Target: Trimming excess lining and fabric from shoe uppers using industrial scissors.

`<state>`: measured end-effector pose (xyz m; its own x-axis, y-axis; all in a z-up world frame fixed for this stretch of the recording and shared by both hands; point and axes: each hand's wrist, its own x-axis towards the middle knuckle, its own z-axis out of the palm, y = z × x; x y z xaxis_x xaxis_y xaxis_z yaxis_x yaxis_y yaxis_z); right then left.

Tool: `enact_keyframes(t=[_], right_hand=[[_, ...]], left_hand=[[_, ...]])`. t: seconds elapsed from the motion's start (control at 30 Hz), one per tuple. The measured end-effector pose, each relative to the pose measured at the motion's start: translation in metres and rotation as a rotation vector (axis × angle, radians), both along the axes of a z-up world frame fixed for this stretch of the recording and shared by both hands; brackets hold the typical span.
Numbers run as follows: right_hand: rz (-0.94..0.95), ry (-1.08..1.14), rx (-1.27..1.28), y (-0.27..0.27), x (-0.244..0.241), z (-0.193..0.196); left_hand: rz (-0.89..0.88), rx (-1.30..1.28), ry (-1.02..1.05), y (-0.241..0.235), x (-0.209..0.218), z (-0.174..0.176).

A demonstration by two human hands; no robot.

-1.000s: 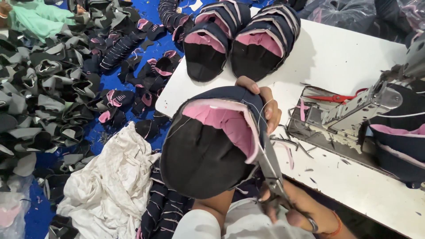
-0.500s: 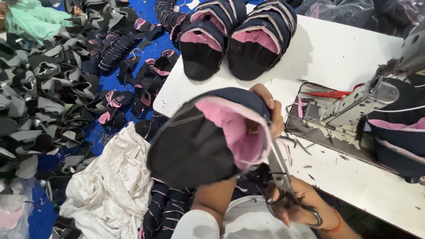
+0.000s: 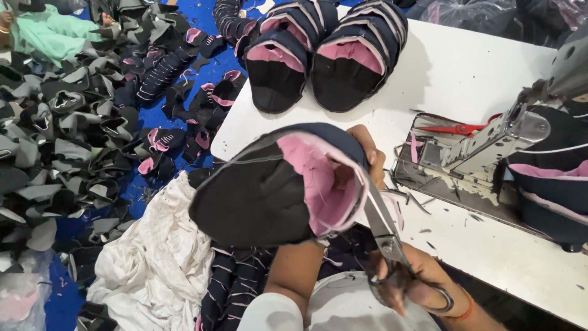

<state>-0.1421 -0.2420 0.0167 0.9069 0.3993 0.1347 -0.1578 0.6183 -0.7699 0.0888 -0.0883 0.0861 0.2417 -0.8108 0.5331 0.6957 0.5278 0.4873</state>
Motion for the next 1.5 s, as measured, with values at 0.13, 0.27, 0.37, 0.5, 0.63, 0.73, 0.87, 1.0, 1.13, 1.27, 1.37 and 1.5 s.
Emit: enact_keyframes(t=[0.13,0.27,0.37,0.5,0.63,0.73,0.87,1.0,1.13,1.27,1.37,1.5], right_hand=[[-0.035,0.0,0.025,0.004,0.001,-0.002],[0.035,0.009,-0.089,0.0,0.003,0.01],[0.179,0.087,-0.142,0.005,0.002,0.022],[0.148,0.071,-0.031,0.013,0.001,0.011],[0.027,0.037,0.132,0.016,0.011,-0.017],[0.031,0.002,0.102,0.016,0.015,-0.007],[0.008,0.009,0.021,0.009,0.013,0.001],[0.068,-0.038,-0.046,0.005,0.011,-0.006],[0.198,0.056,-0.098,-0.005,0.01,0.006],[0.214,0.087,-0.04,0.009,0.007,0.036],[0.219,0.157,0.05,0.009,0.005,0.012],[0.088,-0.025,0.026,0.007,0.015,0.0]], left_hand=[[0.01,-0.059,-0.128,-0.017,0.024,-0.024],[0.205,-0.074,-0.125,-0.03,0.021,-0.047],[0.396,-0.101,-0.051,-0.027,0.013,-0.038],[0.391,-0.219,0.072,-0.024,-0.006,-0.031],[0.37,-0.266,0.038,-0.027,-0.009,-0.022],[0.319,-0.273,0.021,-0.026,-0.008,-0.022],[0.314,-0.245,0.05,-0.022,-0.01,-0.024],[0.232,-0.25,0.049,-0.021,-0.012,-0.022],[0.112,-0.287,0.039,-0.024,-0.006,-0.026],[0.117,-0.275,0.076,-0.022,-0.012,-0.021],[0.113,-0.233,0.02,-0.024,-0.013,-0.021],[0.071,-0.185,0.021,-0.027,-0.018,-0.027]])
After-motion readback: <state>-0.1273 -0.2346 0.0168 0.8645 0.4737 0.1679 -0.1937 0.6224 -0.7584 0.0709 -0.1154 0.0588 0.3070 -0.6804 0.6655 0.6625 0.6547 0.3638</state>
